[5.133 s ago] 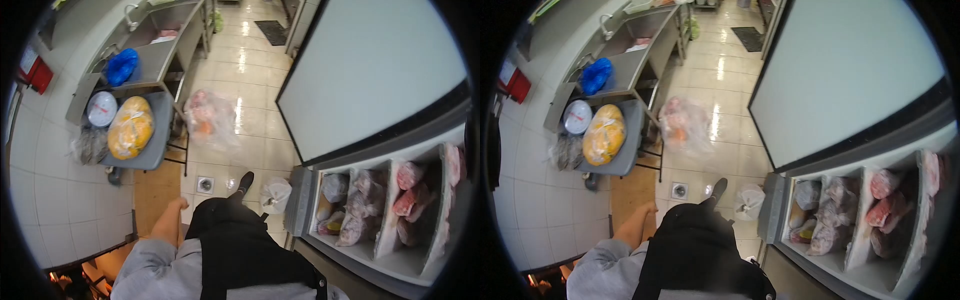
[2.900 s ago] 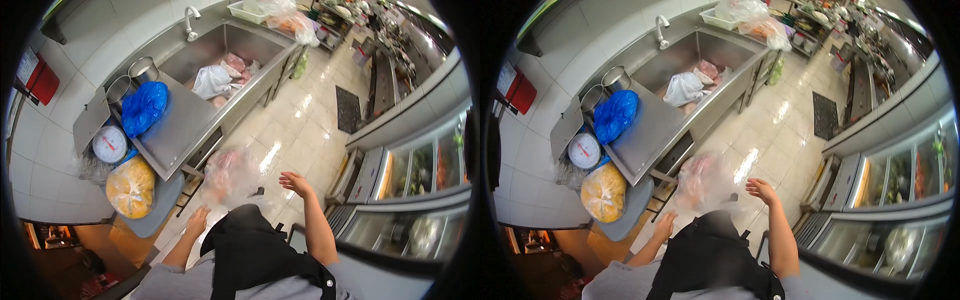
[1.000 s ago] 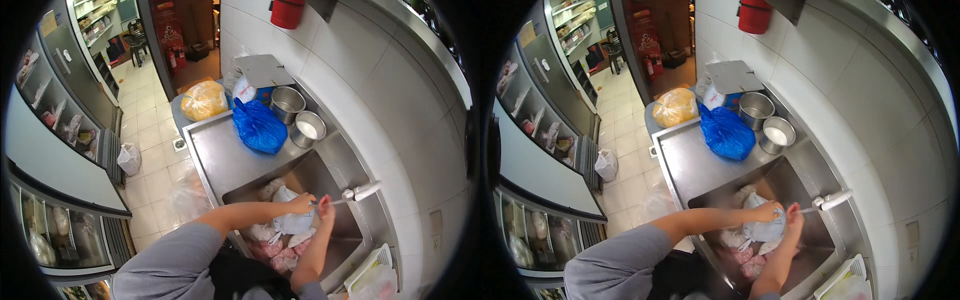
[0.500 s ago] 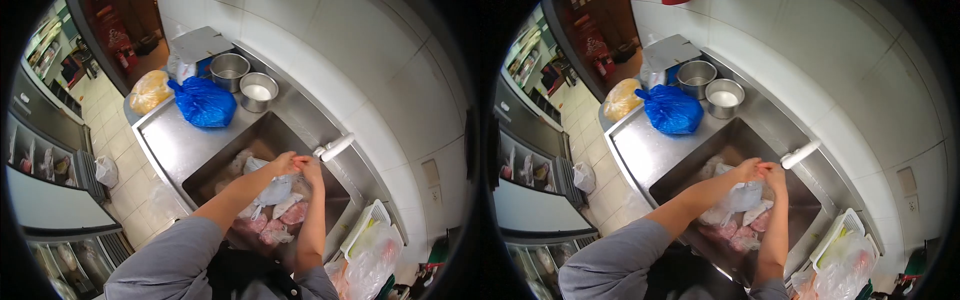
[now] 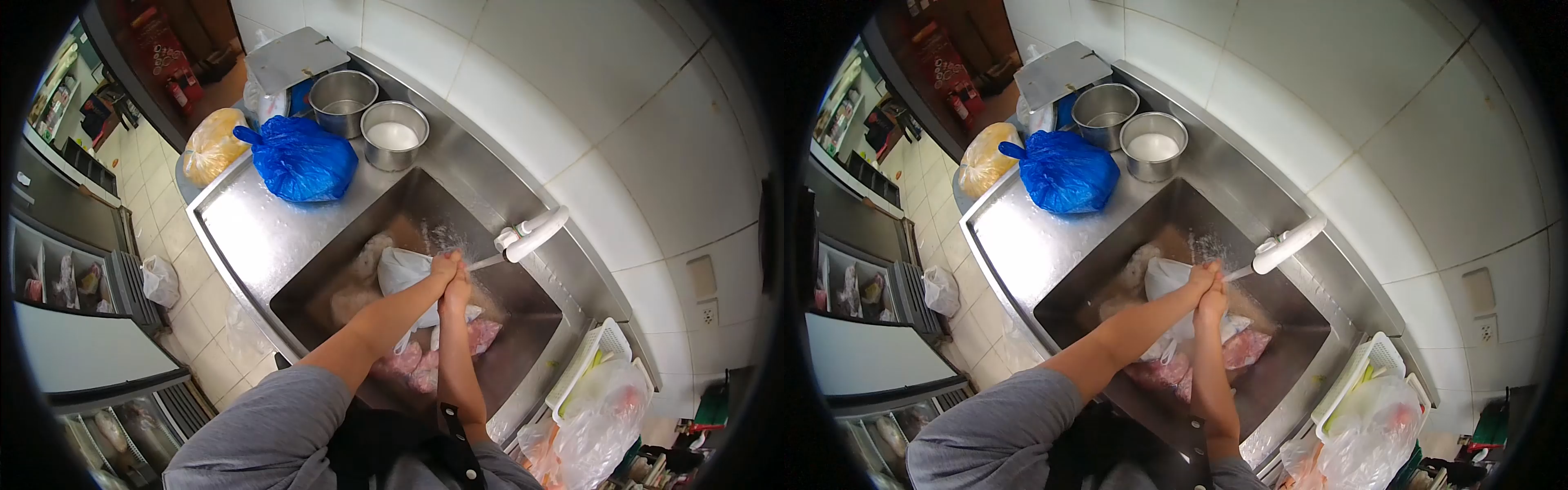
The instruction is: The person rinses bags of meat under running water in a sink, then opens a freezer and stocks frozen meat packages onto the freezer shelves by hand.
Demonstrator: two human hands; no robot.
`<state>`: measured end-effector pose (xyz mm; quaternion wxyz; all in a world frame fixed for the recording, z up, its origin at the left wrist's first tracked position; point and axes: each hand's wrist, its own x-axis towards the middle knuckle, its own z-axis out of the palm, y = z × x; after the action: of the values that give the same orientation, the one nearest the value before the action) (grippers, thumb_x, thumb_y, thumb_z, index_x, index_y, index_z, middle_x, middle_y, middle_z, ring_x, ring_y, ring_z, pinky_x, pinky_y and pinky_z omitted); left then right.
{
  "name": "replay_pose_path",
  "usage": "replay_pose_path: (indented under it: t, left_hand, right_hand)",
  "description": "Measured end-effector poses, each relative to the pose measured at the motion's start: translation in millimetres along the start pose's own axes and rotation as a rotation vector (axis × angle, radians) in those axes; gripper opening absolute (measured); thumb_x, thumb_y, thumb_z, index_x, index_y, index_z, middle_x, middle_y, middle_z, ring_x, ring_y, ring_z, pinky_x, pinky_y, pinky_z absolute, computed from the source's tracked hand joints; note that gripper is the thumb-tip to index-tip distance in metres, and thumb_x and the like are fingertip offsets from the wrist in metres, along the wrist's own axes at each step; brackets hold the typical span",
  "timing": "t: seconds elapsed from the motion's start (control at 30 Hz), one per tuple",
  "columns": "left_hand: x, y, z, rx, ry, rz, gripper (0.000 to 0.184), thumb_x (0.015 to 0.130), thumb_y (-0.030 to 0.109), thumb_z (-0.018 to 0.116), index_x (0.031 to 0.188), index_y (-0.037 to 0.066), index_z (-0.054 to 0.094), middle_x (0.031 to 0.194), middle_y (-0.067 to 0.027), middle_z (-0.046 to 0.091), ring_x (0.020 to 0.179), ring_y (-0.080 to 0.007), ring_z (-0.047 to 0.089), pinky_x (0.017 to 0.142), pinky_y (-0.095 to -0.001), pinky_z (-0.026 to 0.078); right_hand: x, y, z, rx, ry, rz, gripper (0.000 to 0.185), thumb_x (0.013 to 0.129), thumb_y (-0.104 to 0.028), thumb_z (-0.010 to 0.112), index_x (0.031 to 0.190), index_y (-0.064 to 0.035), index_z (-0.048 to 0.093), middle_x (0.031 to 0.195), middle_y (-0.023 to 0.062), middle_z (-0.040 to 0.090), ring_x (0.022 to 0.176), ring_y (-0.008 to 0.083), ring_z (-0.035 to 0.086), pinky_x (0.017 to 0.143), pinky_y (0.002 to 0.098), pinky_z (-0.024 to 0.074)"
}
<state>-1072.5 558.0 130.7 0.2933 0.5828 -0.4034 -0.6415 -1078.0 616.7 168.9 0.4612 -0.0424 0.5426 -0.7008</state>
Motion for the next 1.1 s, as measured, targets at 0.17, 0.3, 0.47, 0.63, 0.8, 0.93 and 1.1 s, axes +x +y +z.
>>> replay_pose_path:
  t: [0.17, 0.3, 0.47, 0.63, 0.8, 0.93, 1.1]
  left_hand:
    - [6.8, -12.1, 4.0, 0.081, 0.023, 0.007, 0.043, 0.078, 0.042, 0.062, 0.072, 0.0, 0.063, 0.07, -0.0131, 0.063, 0.066, -0.0201, 0.059, 0.063, -0.0337, 0.046]
    - [9.3, -14.2, 5.5, 0.048, 0.002, 0.04, 0.046, 0.077, 0.047, 0.062, 0.07, 0.001, 0.062, 0.068, -0.0098, 0.063, 0.062, -0.0189, 0.056, 0.061, -0.0338, 0.046]
    - [-18.8, 17.2, -12.2, -0.421, -0.386, -0.124, 0.043, 0.09, 0.044, 0.044, 0.094, 0.006, 0.063, 0.082, -0.0059, 0.064, 0.073, -0.0172, 0.059, 0.066, -0.0323, 0.047]
    - [-20.0, 9.4, -21.8, -0.847, -0.541, -0.279, 0.047, 0.096, 0.036, 0.022, 0.108, 0.005, 0.056, 0.097, -0.0074, 0.061, 0.091, -0.017, 0.058, 0.082, -0.0307, 0.045]
    - [-23.9, 9.5, -30.0, -0.85, -0.615, -0.264, 0.046, 0.096, 0.034, 0.02, 0.109, 0.006, 0.055, 0.1, -0.0074, 0.061, 0.095, -0.0186, 0.057, 0.089, -0.0311, 0.043]
    - [-27.1, 19.4, -32.0, -0.816, -0.683, -0.324, 0.035, 0.096, 0.029, 0.027, 0.102, 0.01, 0.055, 0.096, -0.0053, 0.061, 0.093, -0.0163, 0.058, 0.085, -0.0317, 0.045]
    - [-20.5, 23.3, -32.3, -0.653, -0.777, -0.362, 0.018, 0.093, 0.022, 0.04, 0.096, 0.014, 0.055, 0.088, 0.0003, 0.061, 0.082, -0.0122, 0.059, 0.078, -0.0315, 0.047]
  right_hand:
    - [-4.6, -1.1, -0.9, -0.057, -0.01, -0.03, 0.033, 0.095, -0.024, 0.035, 0.108, -0.0007, 0.053, 0.1, 0.0111, 0.059, 0.09, 0.0196, 0.057, 0.078, 0.0294, 0.0457]
    - [-7.7, -2.1, 3.2, -0.051, -0.011, -0.092, 0.033, 0.095, -0.025, 0.036, 0.105, -0.0006, 0.056, 0.099, 0.0101, 0.06, 0.089, 0.0191, 0.057, 0.078, 0.0291, 0.046]
    - [-5.7, -14.8, 4.0, 0.149, -0.088, -0.123, 0.028, 0.094, -0.023, 0.04, 0.105, -0.0016, 0.055, 0.105, 0.0105, 0.058, 0.094, 0.0198, 0.057, 0.082, 0.0274, 0.0445]
    - [10.2, -29.8, -9.4, 0.718, 0.018, 0.261, 0.022, 0.093, -0.017, 0.041, 0.099, 0.0015, 0.052, 0.095, 0.0105, 0.057, 0.089, 0.0209, 0.056, 0.075, 0.0286, 0.048]
    - [46.6, -18.5, -37.7, 1.032, -0.456, 0.511, 0.021, 0.091, -0.016, 0.042, 0.088, 0.0031, 0.05, 0.085, 0.0135, 0.055, 0.074, 0.0203, 0.053, 0.062, 0.0261, 0.046]
    - [26.4, -58.9, -9.9, 0.921, -0.394, 0.627, 0.02, 0.091, -0.015, 0.041, 0.084, 0.0016, 0.05, 0.078, 0.0145, 0.051, 0.067, 0.0204, 0.048, 0.055, 0.0257, 0.0431]
    - [21.7, -81.8, -3.0, 0.835, -0.319, 0.627, 0.016, 0.091, -0.015, 0.045, 0.083, -0.0022, 0.049, 0.078, 0.0132, 0.05, 0.067, 0.0194, 0.048, 0.054, 0.027, 0.0434]
